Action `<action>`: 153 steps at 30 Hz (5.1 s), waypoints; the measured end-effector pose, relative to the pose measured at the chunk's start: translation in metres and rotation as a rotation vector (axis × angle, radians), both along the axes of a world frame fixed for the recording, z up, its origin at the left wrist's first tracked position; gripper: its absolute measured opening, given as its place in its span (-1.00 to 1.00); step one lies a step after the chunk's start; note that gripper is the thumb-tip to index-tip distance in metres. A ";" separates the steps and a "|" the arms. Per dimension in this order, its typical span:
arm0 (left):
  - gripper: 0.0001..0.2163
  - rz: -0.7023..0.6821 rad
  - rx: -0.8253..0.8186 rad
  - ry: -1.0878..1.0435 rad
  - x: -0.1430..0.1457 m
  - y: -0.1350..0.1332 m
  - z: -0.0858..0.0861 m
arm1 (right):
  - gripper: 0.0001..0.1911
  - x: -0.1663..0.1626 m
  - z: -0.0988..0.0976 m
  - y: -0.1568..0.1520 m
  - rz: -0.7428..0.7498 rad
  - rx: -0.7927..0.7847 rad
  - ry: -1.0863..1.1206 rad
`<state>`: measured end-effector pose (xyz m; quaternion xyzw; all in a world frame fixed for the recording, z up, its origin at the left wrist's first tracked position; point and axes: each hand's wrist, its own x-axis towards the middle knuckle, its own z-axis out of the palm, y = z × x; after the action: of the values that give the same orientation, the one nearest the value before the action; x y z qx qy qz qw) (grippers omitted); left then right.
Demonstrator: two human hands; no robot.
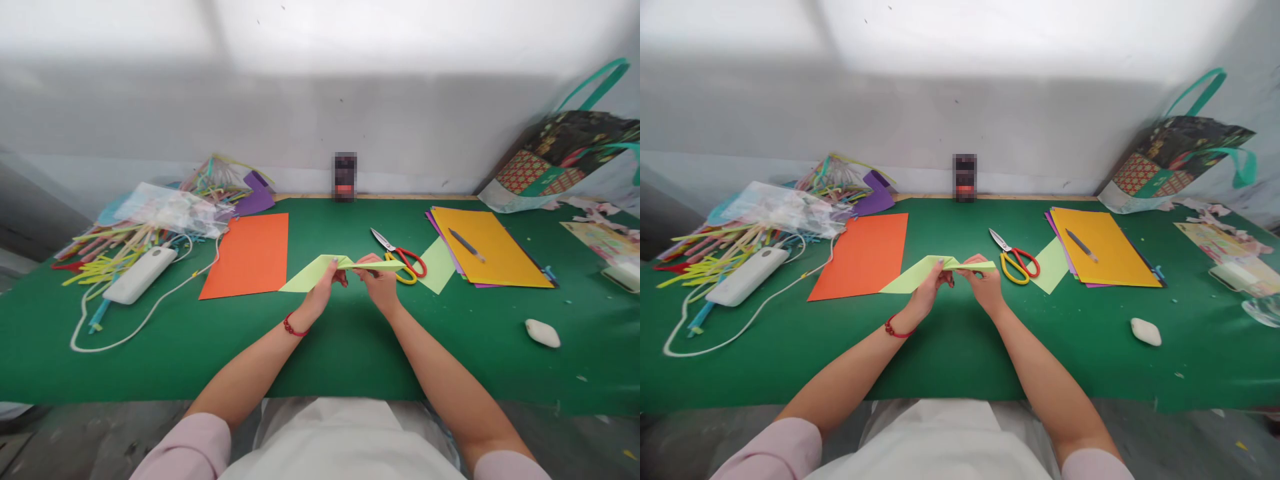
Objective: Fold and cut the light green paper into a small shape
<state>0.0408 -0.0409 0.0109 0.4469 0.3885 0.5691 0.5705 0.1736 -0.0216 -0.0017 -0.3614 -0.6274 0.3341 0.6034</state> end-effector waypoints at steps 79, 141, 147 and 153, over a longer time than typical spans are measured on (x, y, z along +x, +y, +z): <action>-0.44 0.018 -0.025 0.446 0.007 -0.009 0.000 | -0.42 -0.009 -0.002 -0.007 0.269 -0.387 0.051; -0.44 -0.134 0.041 0.329 0.005 -0.001 0.004 | -0.36 -0.008 0.000 -0.006 0.425 -0.525 0.264; -0.45 -0.139 0.071 0.328 0.006 -0.002 0.005 | -0.34 -0.009 0.000 -0.006 0.487 -0.566 0.300; -0.43 -0.088 0.080 0.421 0.004 -0.003 0.009 | -0.35 -0.010 0.004 -0.005 0.453 -0.595 0.259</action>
<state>0.0453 -0.0438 0.0197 0.5948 0.4562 0.4528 0.4828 0.1633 -0.0269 0.0027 -0.3281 -0.4858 0.6688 0.4573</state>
